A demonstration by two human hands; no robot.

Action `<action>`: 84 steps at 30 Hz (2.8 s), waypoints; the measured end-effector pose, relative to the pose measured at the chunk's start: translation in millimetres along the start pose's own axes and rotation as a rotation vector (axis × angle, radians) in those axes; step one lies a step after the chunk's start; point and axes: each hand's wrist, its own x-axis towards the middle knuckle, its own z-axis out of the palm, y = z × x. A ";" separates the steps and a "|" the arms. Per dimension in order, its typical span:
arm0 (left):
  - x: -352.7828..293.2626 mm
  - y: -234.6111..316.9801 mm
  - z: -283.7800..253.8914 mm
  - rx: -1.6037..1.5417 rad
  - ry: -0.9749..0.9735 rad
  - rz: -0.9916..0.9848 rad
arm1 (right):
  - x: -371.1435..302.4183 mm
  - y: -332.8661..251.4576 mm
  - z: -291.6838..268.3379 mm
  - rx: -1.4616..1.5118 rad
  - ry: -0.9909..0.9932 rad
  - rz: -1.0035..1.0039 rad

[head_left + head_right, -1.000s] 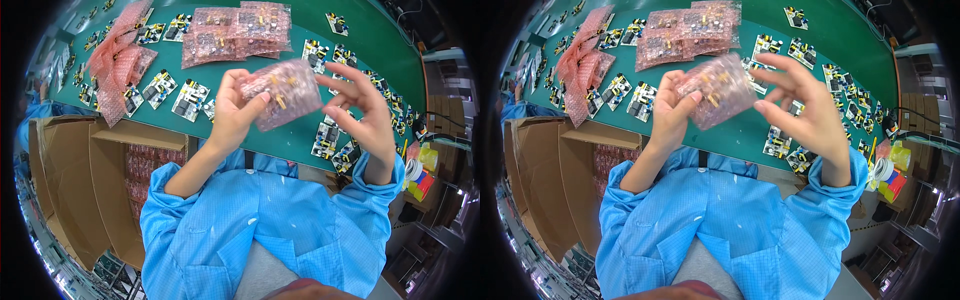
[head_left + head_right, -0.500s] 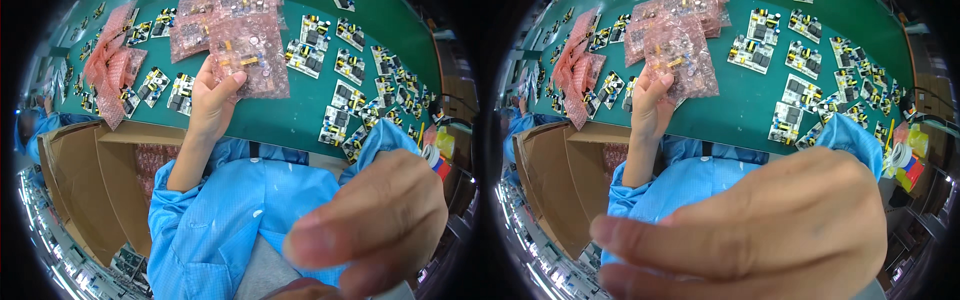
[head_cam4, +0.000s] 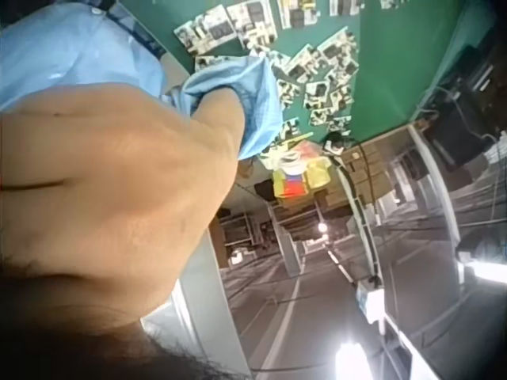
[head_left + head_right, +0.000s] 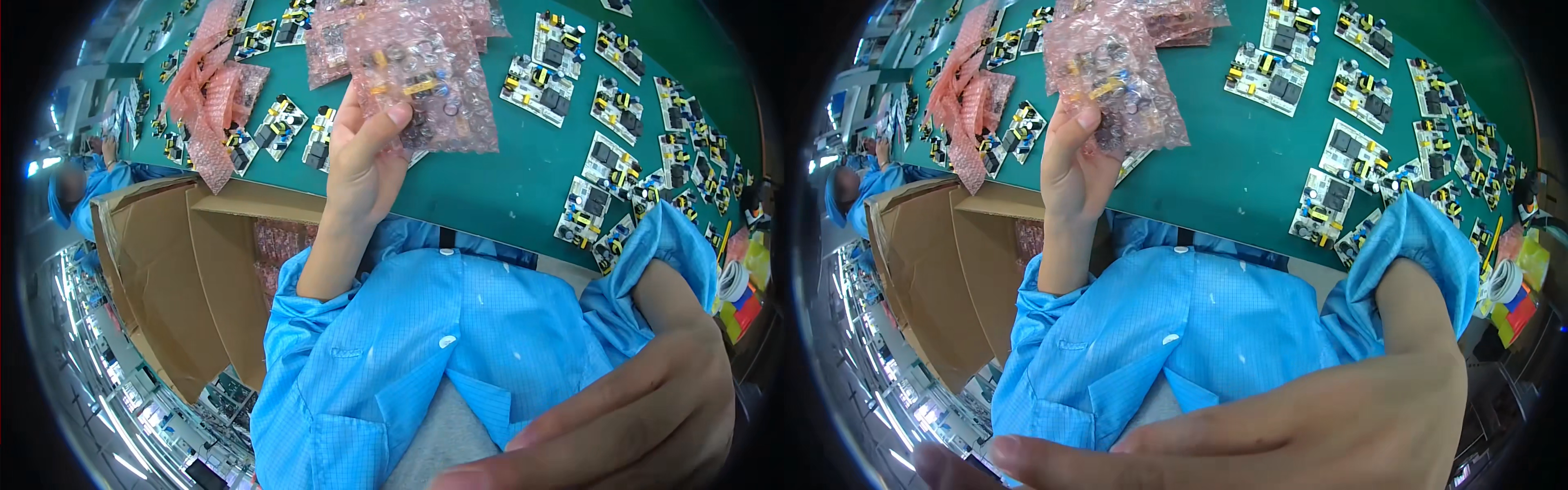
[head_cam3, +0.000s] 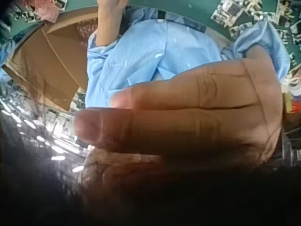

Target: Packaging electronic circuit boards into anti-static bubble wrap bags at a manual assembly station.

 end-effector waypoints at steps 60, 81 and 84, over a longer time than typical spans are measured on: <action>36.9 123.4 -114.7 1.996 0.482 0.973 | 19.2 -14.1 -60.1 -0.817 -0.350 -0.178; -16.1 127.3 -202.0 1.616 0.684 0.601 | 24.3 331.0 -395.5 -0.980 0.656 0.717; -28.3 124.6 -212.1 1.642 0.740 0.682 | 60.1 253.4 -330.6 -0.859 0.487 0.719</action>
